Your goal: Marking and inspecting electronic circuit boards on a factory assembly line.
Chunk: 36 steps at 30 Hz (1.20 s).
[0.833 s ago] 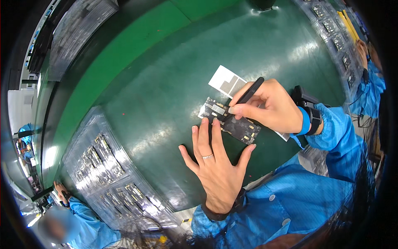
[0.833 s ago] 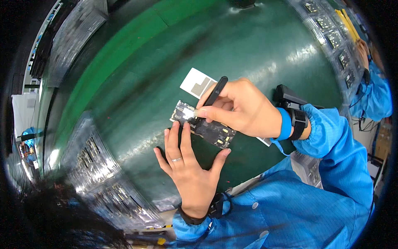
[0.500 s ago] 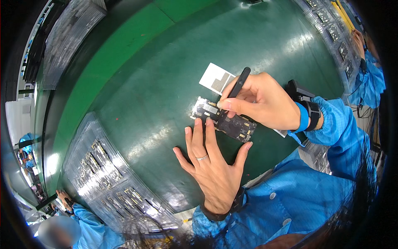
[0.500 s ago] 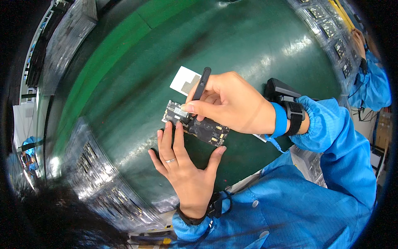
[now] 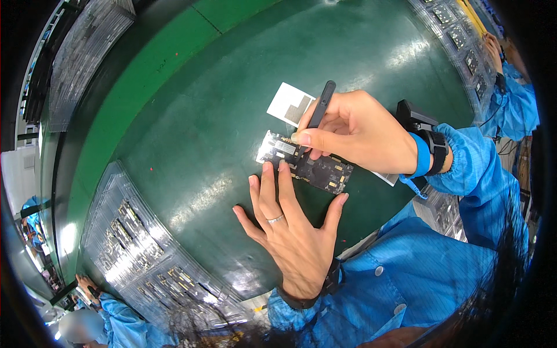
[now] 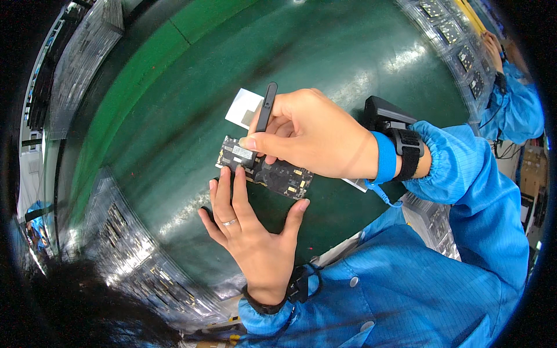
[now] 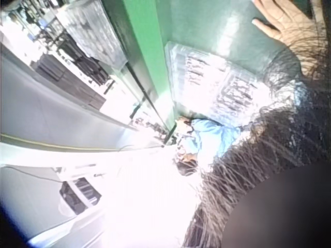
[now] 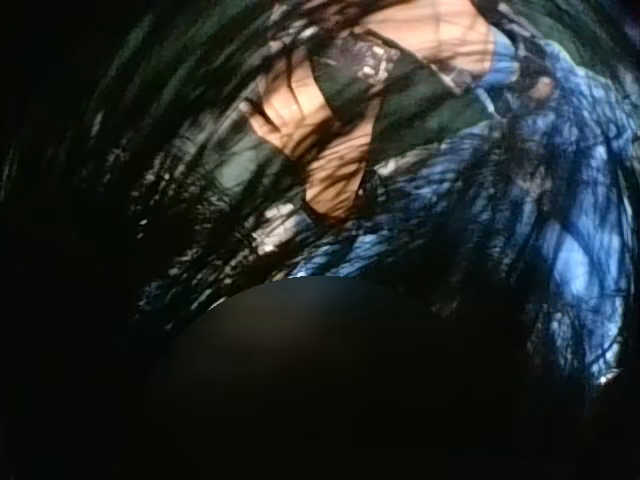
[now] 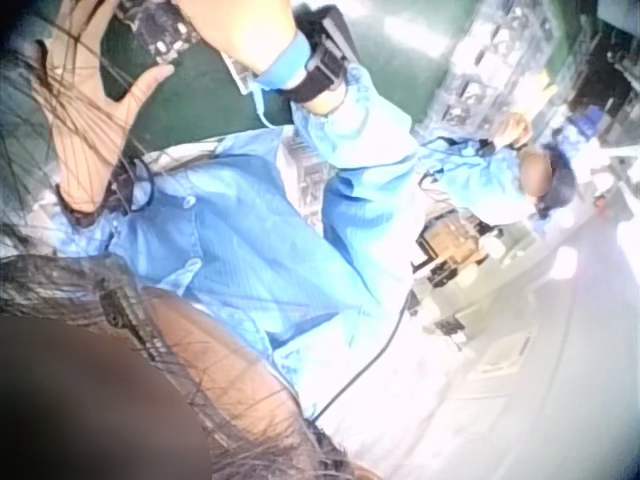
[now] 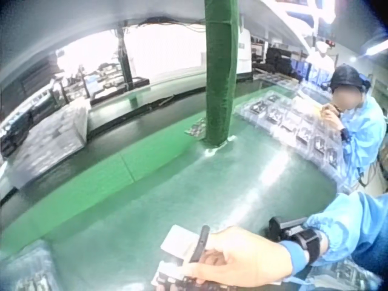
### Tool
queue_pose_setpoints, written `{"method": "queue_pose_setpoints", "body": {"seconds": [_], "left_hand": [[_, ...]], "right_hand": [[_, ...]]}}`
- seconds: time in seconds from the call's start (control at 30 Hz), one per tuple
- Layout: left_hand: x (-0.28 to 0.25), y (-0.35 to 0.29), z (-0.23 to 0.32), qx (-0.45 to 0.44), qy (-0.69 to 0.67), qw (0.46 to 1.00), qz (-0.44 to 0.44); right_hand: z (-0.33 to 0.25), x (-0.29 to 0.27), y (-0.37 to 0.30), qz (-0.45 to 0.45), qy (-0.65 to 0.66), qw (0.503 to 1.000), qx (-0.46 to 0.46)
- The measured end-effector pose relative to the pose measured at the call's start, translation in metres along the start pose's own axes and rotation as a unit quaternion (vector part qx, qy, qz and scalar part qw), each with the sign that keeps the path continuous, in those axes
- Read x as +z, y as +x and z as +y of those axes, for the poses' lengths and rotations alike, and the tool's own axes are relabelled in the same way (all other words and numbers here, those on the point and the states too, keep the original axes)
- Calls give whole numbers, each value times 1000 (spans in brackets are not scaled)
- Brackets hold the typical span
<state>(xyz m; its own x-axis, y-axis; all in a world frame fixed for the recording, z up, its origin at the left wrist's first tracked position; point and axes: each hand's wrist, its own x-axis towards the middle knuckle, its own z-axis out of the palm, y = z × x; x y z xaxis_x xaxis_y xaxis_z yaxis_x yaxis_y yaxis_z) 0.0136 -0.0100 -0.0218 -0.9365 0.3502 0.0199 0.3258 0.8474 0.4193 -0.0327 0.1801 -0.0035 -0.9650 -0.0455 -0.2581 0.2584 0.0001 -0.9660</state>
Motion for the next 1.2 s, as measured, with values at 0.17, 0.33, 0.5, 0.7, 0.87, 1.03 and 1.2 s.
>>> {"method": "queue_pose_setpoints", "body": {"seconds": [0.17, 0.33, 0.5, 0.7, 0.87, 1.03, 1.2], "left_hand": [[1, 0, 0, 6, -8, 1000, 4], [1, 0, 0, 2, -9, 1000, -2], [-3, 1, 2, 4, 1, 1000, -12], [-4, 0, 2, -1, 6, 1000, -16], [-5, -1, 1, -6, 14, 1000, -24], [-5, 1, -1, -17, -7, 1000, -22], [-9, 1, -5, -20, -5, 999, -24]], "right_hand": [[-2, -2, -2, -1, -21, 1000, 1], [-2, -1, -1, 5, -12, 1000, 8], [4, 2, 3, 25, -24, 999, -22], [-3, 3, 2, 16, 9, 1000, 10], [-3, 4, 1, 18, 5, 1000, 13], [4, 7, 2, 23, 15, 1000, -6], [6, 11, 4, 23, 7, 1000, -20]]}}
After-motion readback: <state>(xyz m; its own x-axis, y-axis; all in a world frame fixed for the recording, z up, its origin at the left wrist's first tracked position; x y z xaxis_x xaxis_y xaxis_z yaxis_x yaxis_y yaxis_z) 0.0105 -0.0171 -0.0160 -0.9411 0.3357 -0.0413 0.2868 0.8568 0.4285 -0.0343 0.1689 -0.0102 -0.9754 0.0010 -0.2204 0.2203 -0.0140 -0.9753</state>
